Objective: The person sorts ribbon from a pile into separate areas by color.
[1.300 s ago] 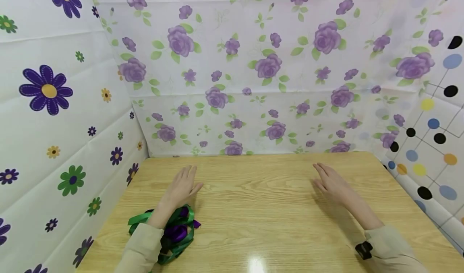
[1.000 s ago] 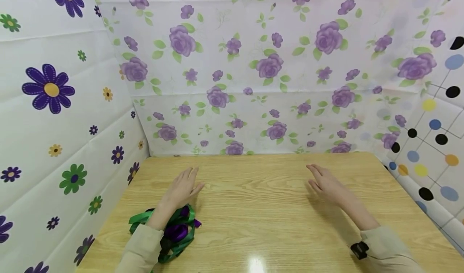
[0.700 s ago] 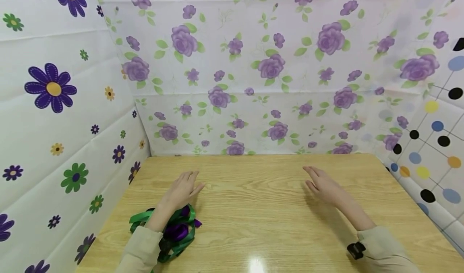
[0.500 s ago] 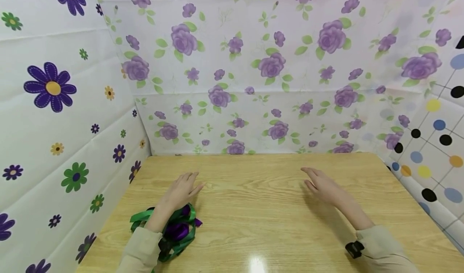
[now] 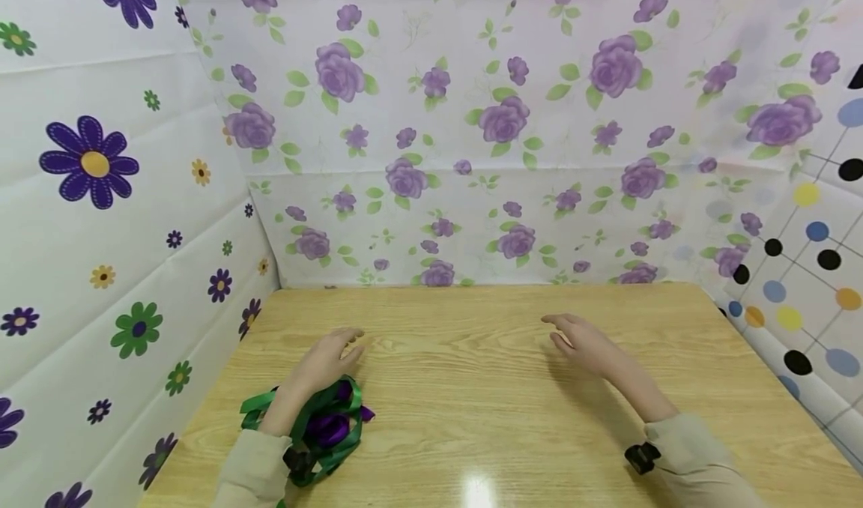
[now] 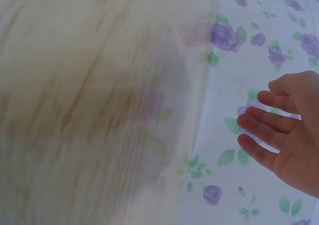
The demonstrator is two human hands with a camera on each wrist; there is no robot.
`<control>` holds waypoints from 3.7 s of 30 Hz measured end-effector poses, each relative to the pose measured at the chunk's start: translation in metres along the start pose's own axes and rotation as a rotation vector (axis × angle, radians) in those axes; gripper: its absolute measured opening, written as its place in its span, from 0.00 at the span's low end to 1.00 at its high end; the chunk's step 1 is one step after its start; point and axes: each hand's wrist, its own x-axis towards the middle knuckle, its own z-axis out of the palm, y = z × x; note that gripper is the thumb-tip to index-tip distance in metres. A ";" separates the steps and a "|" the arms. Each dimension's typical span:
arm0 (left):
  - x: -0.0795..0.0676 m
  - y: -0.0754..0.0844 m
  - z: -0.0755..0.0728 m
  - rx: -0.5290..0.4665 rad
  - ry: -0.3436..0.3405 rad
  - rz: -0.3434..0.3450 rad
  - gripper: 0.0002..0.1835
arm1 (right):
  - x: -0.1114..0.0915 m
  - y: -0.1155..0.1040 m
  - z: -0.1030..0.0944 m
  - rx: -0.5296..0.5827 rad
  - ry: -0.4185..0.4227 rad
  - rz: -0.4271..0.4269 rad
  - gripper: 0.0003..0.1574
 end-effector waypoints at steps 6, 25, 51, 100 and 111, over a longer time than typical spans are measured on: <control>-0.003 -0.004 -0.005 -0.025 -0.010 -0.027 0.16 | 0.007 -0.010 0.003 0.078 -0.053 0.015 0.23; -0.014 -0.010 -0.008 -0.033 -0.077 -0.024 0.14 | 0.022 -0.034 0.016 0.109 -0.076 -0.013 0.14; -0.018 -0.008 -0.013 -0.055 -0.177 0.057 0.12 | 0.038 -0.054 0.036 0.225 -0.200 -0.031 0.16; -0.008 0.005 -0.002 -0.046 -0.056 0.099 0.08 | 0.057 -0.112 0.054 0.451 -0.431 -0.176 0.19; 0.006 0.039 -0.012 -0.190 -0.175 0.164 0.11 | 0.063 -0.127 0.064 0.516 -0.457 -0.174 0.20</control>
